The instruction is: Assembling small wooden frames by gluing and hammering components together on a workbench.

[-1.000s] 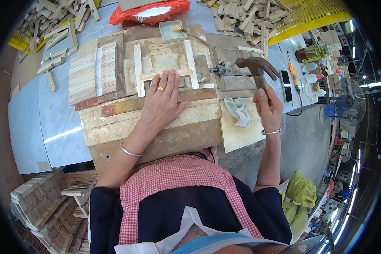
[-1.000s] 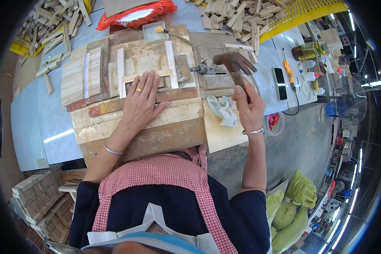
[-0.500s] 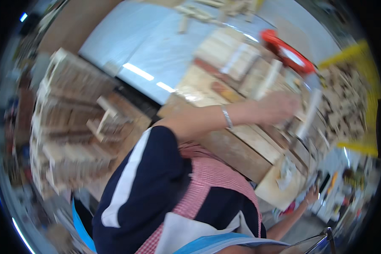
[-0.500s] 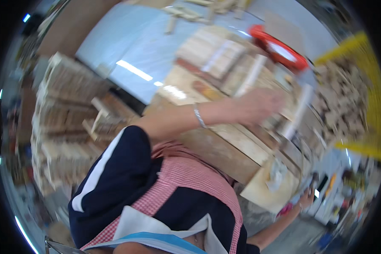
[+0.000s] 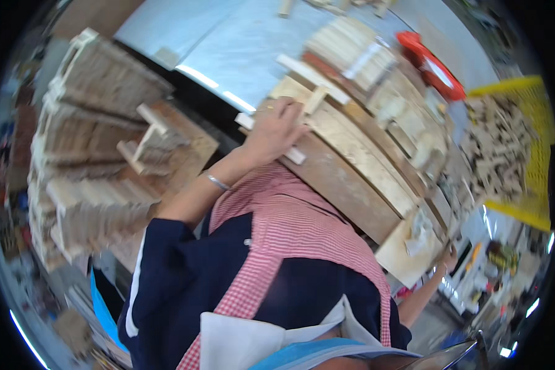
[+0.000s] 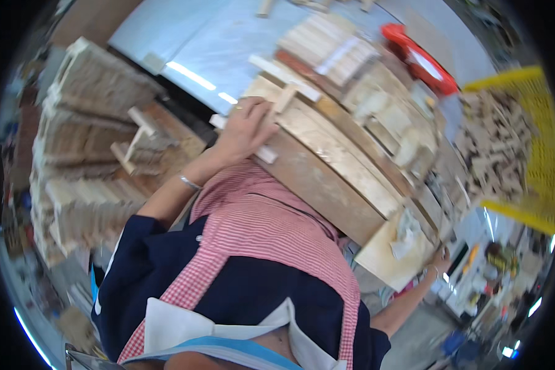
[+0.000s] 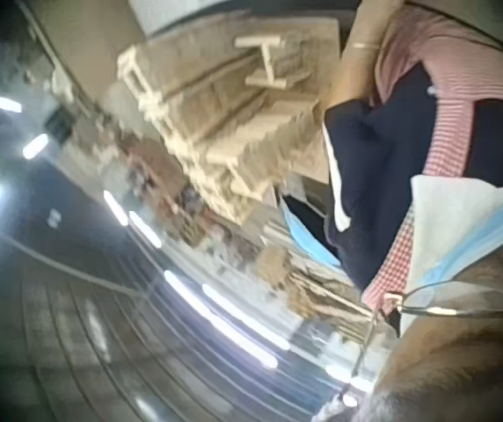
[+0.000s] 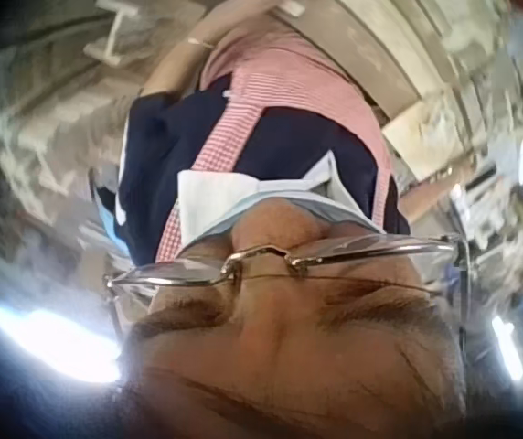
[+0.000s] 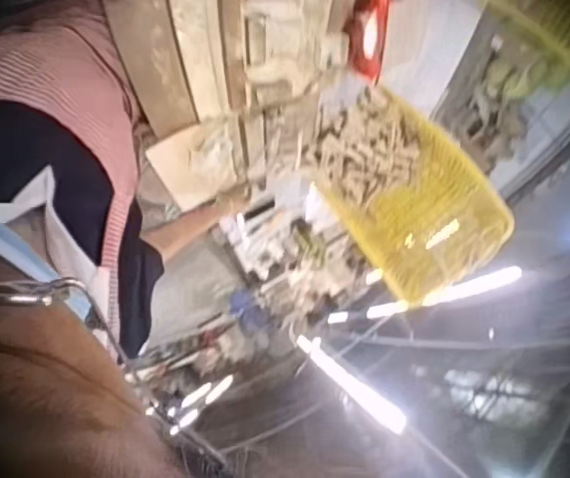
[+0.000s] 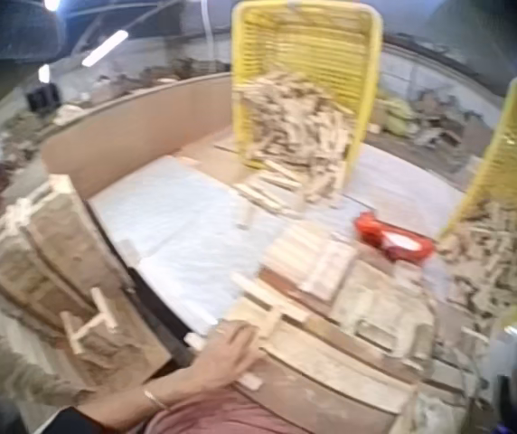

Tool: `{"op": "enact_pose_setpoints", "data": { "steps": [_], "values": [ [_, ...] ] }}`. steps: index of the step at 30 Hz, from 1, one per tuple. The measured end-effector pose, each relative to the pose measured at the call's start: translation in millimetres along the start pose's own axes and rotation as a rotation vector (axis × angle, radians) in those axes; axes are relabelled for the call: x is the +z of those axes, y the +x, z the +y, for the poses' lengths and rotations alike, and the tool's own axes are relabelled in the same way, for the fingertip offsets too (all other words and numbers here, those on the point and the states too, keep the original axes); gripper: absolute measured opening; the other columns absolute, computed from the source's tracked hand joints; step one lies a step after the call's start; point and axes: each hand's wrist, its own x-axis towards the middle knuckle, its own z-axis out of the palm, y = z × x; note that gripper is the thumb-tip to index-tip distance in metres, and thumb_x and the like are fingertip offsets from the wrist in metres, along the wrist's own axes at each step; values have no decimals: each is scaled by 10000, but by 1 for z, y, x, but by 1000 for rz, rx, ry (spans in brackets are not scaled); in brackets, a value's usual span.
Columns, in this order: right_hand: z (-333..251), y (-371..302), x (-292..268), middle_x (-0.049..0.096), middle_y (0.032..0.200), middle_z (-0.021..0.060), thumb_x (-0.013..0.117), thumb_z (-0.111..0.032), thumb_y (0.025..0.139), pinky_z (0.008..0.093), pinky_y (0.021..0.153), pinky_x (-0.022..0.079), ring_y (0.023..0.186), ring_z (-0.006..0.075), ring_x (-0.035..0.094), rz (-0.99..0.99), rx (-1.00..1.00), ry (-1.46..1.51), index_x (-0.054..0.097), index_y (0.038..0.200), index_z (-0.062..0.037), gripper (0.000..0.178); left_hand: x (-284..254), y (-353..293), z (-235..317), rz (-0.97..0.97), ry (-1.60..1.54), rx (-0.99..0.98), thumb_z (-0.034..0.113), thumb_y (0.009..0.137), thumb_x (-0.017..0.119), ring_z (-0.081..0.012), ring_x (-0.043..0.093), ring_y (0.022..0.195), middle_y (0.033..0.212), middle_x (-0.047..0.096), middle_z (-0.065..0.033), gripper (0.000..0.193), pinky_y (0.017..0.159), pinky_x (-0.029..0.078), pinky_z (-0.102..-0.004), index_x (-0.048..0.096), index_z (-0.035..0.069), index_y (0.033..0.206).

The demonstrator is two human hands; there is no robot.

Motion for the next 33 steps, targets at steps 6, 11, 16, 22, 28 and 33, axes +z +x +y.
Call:
{"op": "enact_pose_setpoints", "data": {
  "steps": [6, 11, 16, 22, 28, 33],
  "values": [
    [-7, -26, -30, 655, 969, 112, 661, -300, 836, 375, 751, 500, 850, 242, 631, 113, 73, 111, 668, 1165, -163, 357, -18, 3, -13, -90, -118, -64, 263, 822, 685, -331, 592, 868, 1082, 532, -155, 418, 739, 497, -393, 551, 7, 1123],
    [-39, -11, -54, 662, 1106, 119, 575, -195, 896, 336, 866, 480, 982, 249, 628, 252, -279, 82, 659, 1166, -110, 296, -10, 9, 2, -112, -90, -70, 173, 827, 640, -342, 600, 825, 1048, 515, -179, 288, 659, 502, -386, 528, 9, 1036],
    [-146, -16, -85, 643, 1161, 99, 549, -242, 949, 305, 875, 462, 1009, 199, 601, 199, -419, 213, 638, 1187, -64, 311, -83, -20, -30, 133, 91, -7, 68, 795, 640, -312, 616, 779, 912, 592, -143, 238, 640, 501, -382, 552, 19, 1011],
    [-224, -21, -80, 642, 1162, 87, 556, -214, 953, 304, 902, 447, 1028, 180, 592, 181, -590, 418, 630, 1194, -47, 302, -169, -143, -165, 94, 479, -518, 133, 857, 596, -333, 619, 882, 968, 627, -154, 222, 747, 503, -412, 549, 47, 1056],
    [-274, -44, -80, 645, 1159, 97, 546, -160, 957, 299, 918, 450, 1060, 187, 590, 136, -720, 419, 620, 1195, -22, 284, -192, -212, -219, -50, 542, -711, 134, 855, 590, -354, 613, 894, 969, 625, -160, 237, 743, 488, -439, 509, 91, 1074],
    [-310, -67, -84, 654, 1124, 108, 549, -114, 942, 306, 900, 455, 1011, 184, 601, 95, -724, 445, 626, 1179, -21, 265, -182, -214, -221, -70, 528, -796, 181, 857, 590, -392, 605, 912, 969, 628, -196, 275, 735, 475, -475, 489, 112, 1103]
  ]
}}
